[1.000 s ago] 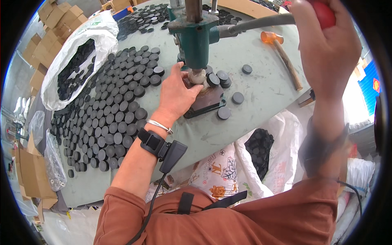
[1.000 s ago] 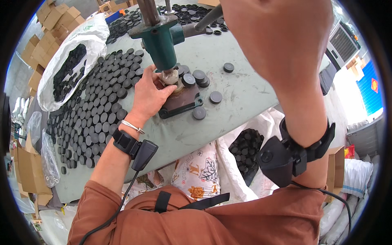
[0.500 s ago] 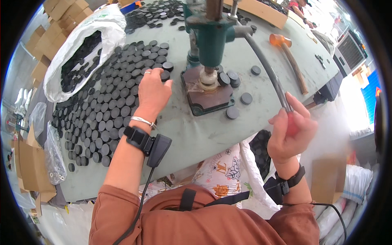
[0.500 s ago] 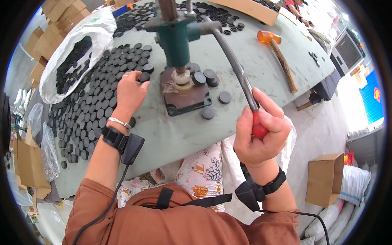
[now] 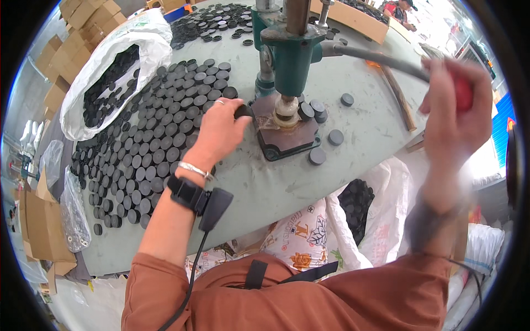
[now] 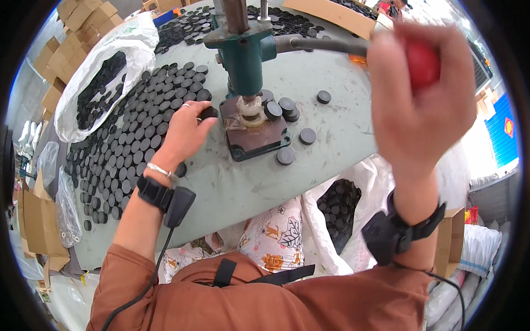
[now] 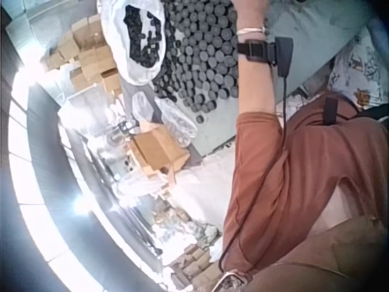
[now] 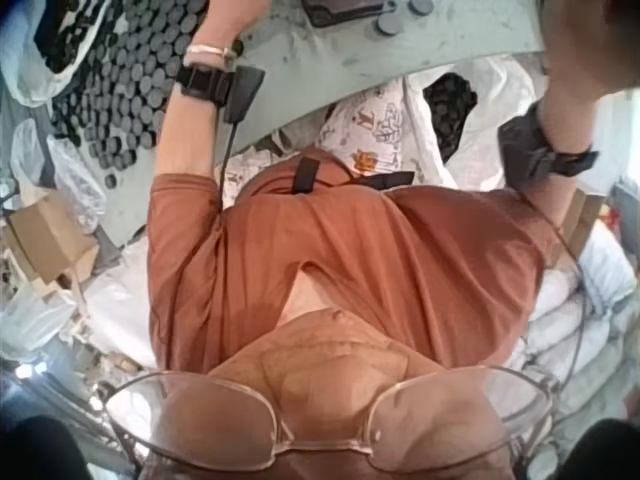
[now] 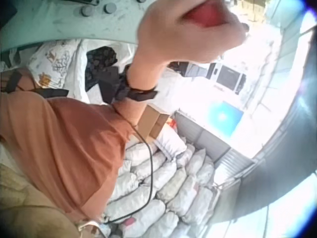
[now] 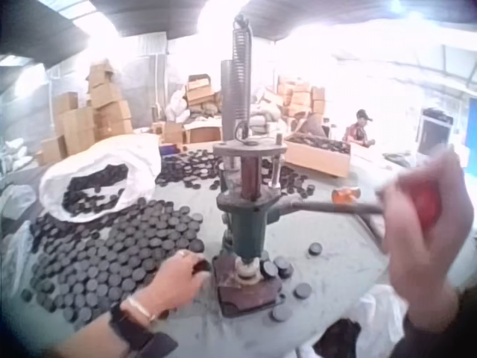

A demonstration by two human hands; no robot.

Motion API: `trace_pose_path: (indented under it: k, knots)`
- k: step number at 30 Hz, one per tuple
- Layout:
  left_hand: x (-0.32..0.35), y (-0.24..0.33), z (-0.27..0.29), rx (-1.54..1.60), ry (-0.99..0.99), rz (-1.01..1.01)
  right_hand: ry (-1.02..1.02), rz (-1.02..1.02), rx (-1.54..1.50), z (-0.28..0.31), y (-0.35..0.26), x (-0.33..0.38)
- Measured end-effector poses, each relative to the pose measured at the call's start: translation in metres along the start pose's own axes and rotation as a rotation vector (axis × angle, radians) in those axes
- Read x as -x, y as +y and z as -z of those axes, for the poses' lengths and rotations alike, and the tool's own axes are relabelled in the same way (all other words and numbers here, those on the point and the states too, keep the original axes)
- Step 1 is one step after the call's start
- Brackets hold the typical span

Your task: Assembling rubber disk components by inserting small metal rings into the center of rubber disks and using a manual press.

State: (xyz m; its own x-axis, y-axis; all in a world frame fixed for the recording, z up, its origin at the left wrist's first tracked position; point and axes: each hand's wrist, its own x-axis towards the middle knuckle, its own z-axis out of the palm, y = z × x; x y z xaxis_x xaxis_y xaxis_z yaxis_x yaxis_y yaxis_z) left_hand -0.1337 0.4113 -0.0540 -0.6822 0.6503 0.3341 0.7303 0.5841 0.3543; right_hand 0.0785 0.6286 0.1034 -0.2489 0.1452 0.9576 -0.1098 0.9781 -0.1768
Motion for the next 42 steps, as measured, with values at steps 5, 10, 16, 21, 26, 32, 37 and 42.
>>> trace_pose_path:
  k: [5,10,16,21,26,32,37,42]
  knots:
    - [0.003,0.054,0.002,0.499,-0.098,-0.028,0.129,0.040,0.080,-0.050,-0.004,-0.040]
    - [-0.003,0.055,-0.019,0.456,0.046,-0.038,0.001,-0.017,-0.189,-0.042,-0.019,-0.057]
    - [-0.005,0.062,-0.029,0.446,0.093,-0.022,-0.013,0.008,-0.090,-0.041,-0.013,-0.059]
    - [-0.006,0.061,-0.039,0.401,0.186,0.001,0.046,0.110,0.085,-0.034,-0.024,-0.054]
    - [-0.006,0.063,-0.028,0.485,0.112,0.106,0.021,-0.108,0.332,-0.013,-0.008,-0.017]
    - [-0.004,0.061,-0.030,0.617,0.111,0.121,-0.073,-0.125,0.096,0.003,-0.020,0.035]
    - [0.004,0.051,-0.032,0.653,0.133,0.055,-0.026,-0.137,-0.136,0.002,-0.019,0.086]
    - [0.024,0.050,-0.023,0.535,0.165,0.047,-0.006,-0.150,-0.141,-0.005,-0.012,0.139]
